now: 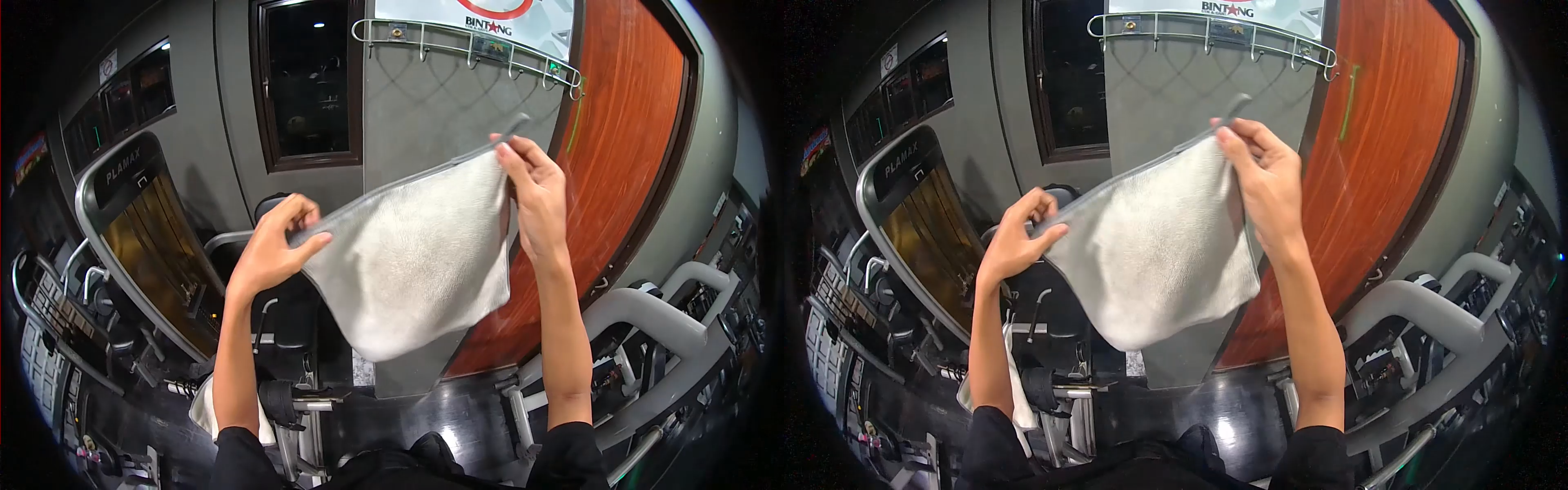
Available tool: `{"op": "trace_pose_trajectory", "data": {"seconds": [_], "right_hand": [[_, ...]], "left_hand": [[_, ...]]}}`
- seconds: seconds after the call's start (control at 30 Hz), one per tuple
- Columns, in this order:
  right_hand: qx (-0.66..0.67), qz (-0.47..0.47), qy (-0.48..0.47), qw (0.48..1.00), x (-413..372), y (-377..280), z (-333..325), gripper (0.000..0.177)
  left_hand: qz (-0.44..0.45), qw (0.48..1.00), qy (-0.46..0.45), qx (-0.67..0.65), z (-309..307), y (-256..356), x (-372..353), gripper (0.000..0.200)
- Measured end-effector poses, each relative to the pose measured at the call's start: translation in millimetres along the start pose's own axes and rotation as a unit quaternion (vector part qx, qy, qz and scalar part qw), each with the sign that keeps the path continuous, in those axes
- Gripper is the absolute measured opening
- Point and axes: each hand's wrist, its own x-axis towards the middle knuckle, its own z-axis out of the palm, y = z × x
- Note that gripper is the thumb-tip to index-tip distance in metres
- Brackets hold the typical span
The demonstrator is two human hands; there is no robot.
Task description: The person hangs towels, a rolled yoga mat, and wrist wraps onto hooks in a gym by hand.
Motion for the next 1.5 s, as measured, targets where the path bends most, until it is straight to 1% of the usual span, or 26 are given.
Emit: {"op": "trace_pose_trajectory", "data": {"seconds": [0.03,0.07,0.13,0.2,0.23,0.27,0.33,0.4,0.47,0.5,0.53,0.6,0.63,0.67,0.77,0.87,0.93,1.0,1.07,1.2,1.27,1.33,1.4,1.43,1.47,1.5], "right_hand": [[-0.007,-0.008,-0.012,1.000,2,1,12,0.027],[-0.014,-0.015,-0.024,0.999,4,1,24,0.028],[-0.081,-0.038,-0.055,0.994,9,4,44,0.031],[-0.073,-0.021,-0.070,0.995,14,3,62,0.029],[-0.102,-0.051,-0.078,0.990,18,6,68,0.027],[-0.131,-0.083,-0.085,0.984,20,8,74,0.025],[-0.105,-0.070,-0.086,0.988,21,7,80,0.023],[-0.104,-0.044,-0.076,0.991,29,6,80,0.024],[-0.105,-0.057,-0.050,0.992,37,12,80,0.024],[-0.105,-0.077,-0.047,0.990,43,13,81,0.024],[-0.105,-0.097,-0.045,0.989,47,14,81,0.025],[-0.118,-0.096,-0.043,0.987,54,15,83,0.025],[-0.121,-0.110,-0.048,0.985,58,17,86,0.026],[-0.124,-0.123,-0.053,0.983,62,18,89,0.027],[-0.132,-0.123,-0.032,0.983,75,21,99,0.027],[-0.119,-0.126,-0.019,0.985,95,31,110,0.026],[-0.123,-0.080,0.006,0.989,104,32,118,0.026],[-0.136,-0.079,0.026,0.987,110,33,121,0.025],[-0.118,-0.060,0.053,0.990,115,36,122,0.025],[-0.086,-0.045,0.062,0.993,113,42,123,0.026],[-0.075,-0.031,0.059,0.995,109,49,122,0.026],[-0.074,0.015,0.050,0.996,102,53,119,0.026],[-0.078,0.001,0.033,0.996,100,61,116,0.025],[-0.076,-0.039,0.045,0.995,98,65,116,0.024],[-0.073,-0.076,0.055,0.993,95,71,116,0.023],[-0.081,-0.142,0.058,0.985,93,78,114,0.023]], "left_hand": [[0.065,0.998,-0.004,0.017,3,6,6,0.019],[0.056,0.998,-0.027,0.012,3,15,12,0.026],[0.073,0.996,0.008,-0.049,16,29,29,0.026],[0.066,0.989,0.034,-0.132,24,47,48,0.026],[0.058,0.983,0.053,-0.164,28,52,57,0.025],[0.057,0.983,0.054,-0.163,32,55,66,0.025],[0.049,0.961,0.098,-0.255,38,59,82,0.025],[0.059,0.961,0.107,-0.248,38,55,93,0.023],[0.050,0.943,0.142,-0.297,36,53,101,0.023],[0.046,0.940,0.134,-0.310,36,52,105,0.023],[0.046,0.940,0.133,-0.311,36,52,110,0.023],[0.069,0.957,0.136,-0.245,37,52,116,0.022],[0.064,0.960,0.142,-0.233,33,56,116,0.023],[0.064,0.960,0.142,-0.234,33,53,119,0.023],[0.074,0.929,0.184,-0.312,30,43,137,0.024],[0.046,0.932,0.217,-0.286,27,41,151,0.022],[0.035,0.929,0.221,-0.295,24,40,160,0.022],[-0.007,0.938,0.202,-0.282,21,39,167,0.022],[-0.009,0.938,0.201,-0.283,22,40,172,0.022],[-0.008,0.946,0.194,-0.259,20,34,175,0.022],[-0.035,0.953,0.156,-0.258,22,29,174,0.022],[-0.064,0.951,0.136,-0.271,26,24,169,0.021],[-0.078,0.949,0.126,-0.278,27,23,164,0.023],[-0.084,0.949,0.130,-0.276,27,23,160,0.023],[-0.063,0.953,0.138,-0.264,27,21,155,0.025],[-0.045,0.956,0.146,-0.250,26,21,147,0.027]]}}
